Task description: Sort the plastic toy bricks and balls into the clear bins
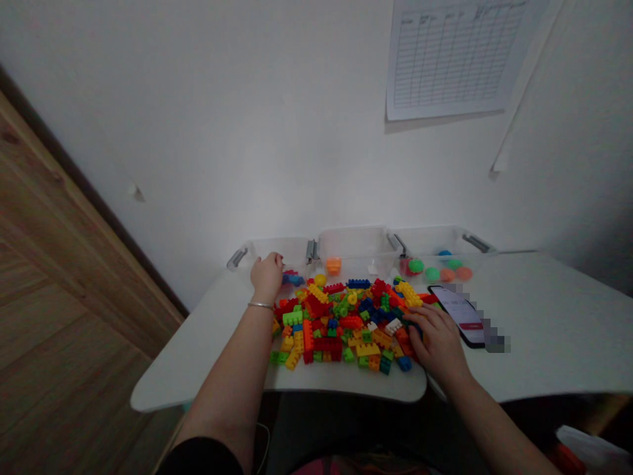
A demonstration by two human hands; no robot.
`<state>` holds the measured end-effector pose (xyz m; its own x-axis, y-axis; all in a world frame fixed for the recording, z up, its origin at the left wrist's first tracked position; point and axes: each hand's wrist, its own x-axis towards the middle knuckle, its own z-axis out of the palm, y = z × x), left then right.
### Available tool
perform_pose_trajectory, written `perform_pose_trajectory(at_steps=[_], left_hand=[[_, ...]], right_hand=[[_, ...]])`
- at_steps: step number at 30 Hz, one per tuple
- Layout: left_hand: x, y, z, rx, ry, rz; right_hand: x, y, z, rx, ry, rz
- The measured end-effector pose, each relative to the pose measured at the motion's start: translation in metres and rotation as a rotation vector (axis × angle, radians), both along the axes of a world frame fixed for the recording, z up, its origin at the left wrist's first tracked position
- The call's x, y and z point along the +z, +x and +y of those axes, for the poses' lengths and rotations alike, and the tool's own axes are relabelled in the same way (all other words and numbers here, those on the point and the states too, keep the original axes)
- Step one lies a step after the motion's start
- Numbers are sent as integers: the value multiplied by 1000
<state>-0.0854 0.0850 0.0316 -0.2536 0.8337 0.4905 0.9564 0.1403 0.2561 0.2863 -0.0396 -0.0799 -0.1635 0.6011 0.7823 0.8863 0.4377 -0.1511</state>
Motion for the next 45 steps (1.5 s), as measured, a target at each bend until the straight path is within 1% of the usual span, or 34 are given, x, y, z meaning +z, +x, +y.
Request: perform_pose_trajectory(at_steps=[4,7,10,12,13,14,15,17,19,21,24,28,30,34,38,45], left_hand=[[-4,-4,2,-91,8,4],[-3,-3,0,-156,18,-36],[0,5,-10,-172,145,-145],[0,14,-22,-171,247,-176],[-2,19,-28,-202,278,-166],[-4,23,-34,-265,290,-146],[-6,27,-40,-340,282,-127],[-14,35,-49,-474,206,-85],[-22,40,-56,-552,101,-28],[-30,44,-62,-562,29,29],[-39,47,-69,-537,-10,70],[-44,47,-73,-585,-84,80],[-45,46,-71,-607,-128,92],[-46,45,-66,-593,-180,125],[-46,45,-62,-586,-225,90],[-37,48,-58,-553,-188,123]], right_hand=[[-1,0,1,8,-4,0],[-1,0,1,14,1,1],[0,0,1,12,-1,-2],[0,0,0,17,-1,-2],[0,0,0,19,2,0],[0,0,0,20,7,4],[0,0,0,21,10,8],[0,-1,-1,22,6,14],[0,-1,-1,23,-3,18],[0,-2,-1,24,-9,23],[0,-2,-1,32,-9,29],[0,-1,0,59,-19,28],[-1,0,0,72,-18,22],[0,0,0,73,-11,26],[1,-1,-1,64,-23,42],[1,-1,-1,63,-32,46]])
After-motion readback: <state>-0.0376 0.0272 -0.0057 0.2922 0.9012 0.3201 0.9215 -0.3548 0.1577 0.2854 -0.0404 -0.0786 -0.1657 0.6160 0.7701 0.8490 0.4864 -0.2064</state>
